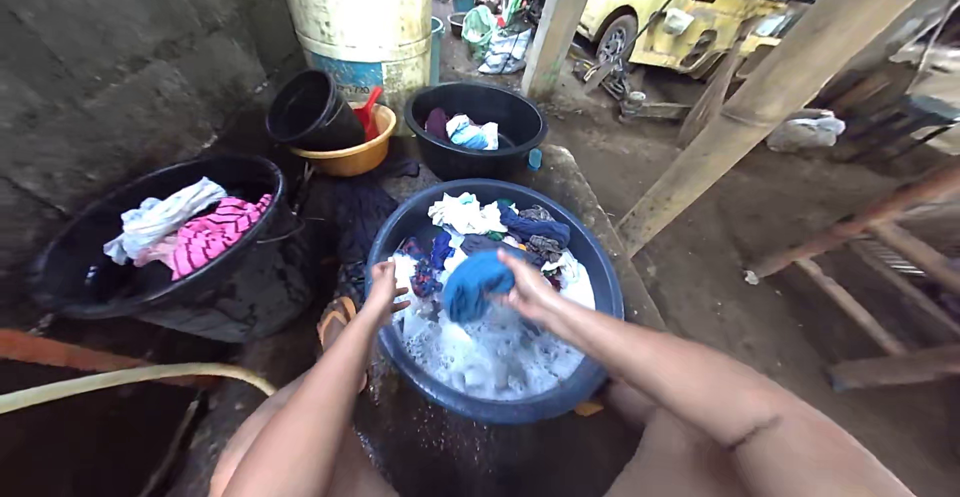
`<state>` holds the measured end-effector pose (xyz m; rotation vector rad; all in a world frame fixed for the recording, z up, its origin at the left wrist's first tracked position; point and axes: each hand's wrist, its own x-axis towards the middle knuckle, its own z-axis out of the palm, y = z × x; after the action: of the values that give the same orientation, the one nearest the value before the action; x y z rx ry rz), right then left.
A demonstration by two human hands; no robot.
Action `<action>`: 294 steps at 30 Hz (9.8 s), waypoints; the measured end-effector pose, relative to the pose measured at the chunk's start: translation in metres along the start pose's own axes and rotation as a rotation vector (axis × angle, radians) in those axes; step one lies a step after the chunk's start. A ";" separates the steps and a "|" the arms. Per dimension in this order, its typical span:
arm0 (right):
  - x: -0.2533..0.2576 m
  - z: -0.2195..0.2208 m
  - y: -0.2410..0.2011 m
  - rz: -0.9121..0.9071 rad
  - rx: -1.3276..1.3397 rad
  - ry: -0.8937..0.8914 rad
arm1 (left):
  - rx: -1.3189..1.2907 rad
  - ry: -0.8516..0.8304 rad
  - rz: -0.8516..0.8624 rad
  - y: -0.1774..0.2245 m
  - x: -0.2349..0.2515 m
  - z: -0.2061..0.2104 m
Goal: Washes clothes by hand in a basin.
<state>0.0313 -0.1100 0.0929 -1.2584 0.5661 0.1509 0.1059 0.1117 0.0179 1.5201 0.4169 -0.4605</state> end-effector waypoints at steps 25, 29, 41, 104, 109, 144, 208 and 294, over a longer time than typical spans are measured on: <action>0.108 -0.138 0.242 0.434 0.297 0.202 | 0.335 -0.066 0.078 -0.051 0.004 0.008; 0.111 -0.172 0.237 0.349 0.438 0.583 | 0.515 -0.080 0.081 -0.060 0.007 0.011; 0.111 -0.087 0.225 0.309 -0.085 0.108 | 1.104 0.137 0.319 -0.165 0.041 0.023; 0.106 -0.129 0.213 0.253 -1.289 -0.344 | 1.562 -0.812 -0.046 -0.166 0.063 0.134; 0.070 -0.114 0.094 -0.239 -0.871 -0.390 | 0.862 -0.873 0.276 -0.090 0.023 0.140; 0.112 -0.119 0.212 0.124 -1.264 -0.615 | 1.478 -0.912 0.097 -0.181 0.057 0.134; 0.131 -0.153 0.135 -0.183 -0.232 0.004 | 0.321 -0.391 -0.033 -0.110 0.025 0.168; 0.150 -0.072 0.232 0.123 0.220 0.256 | 0.101 -0.326 -0.558 -0.187 0.030 0.109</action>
<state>0.0417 -0.1326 -0.1914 -1.0345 0.8584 0.0287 0.0289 0.0020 -0.1552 1.3798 0.5648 -1.1639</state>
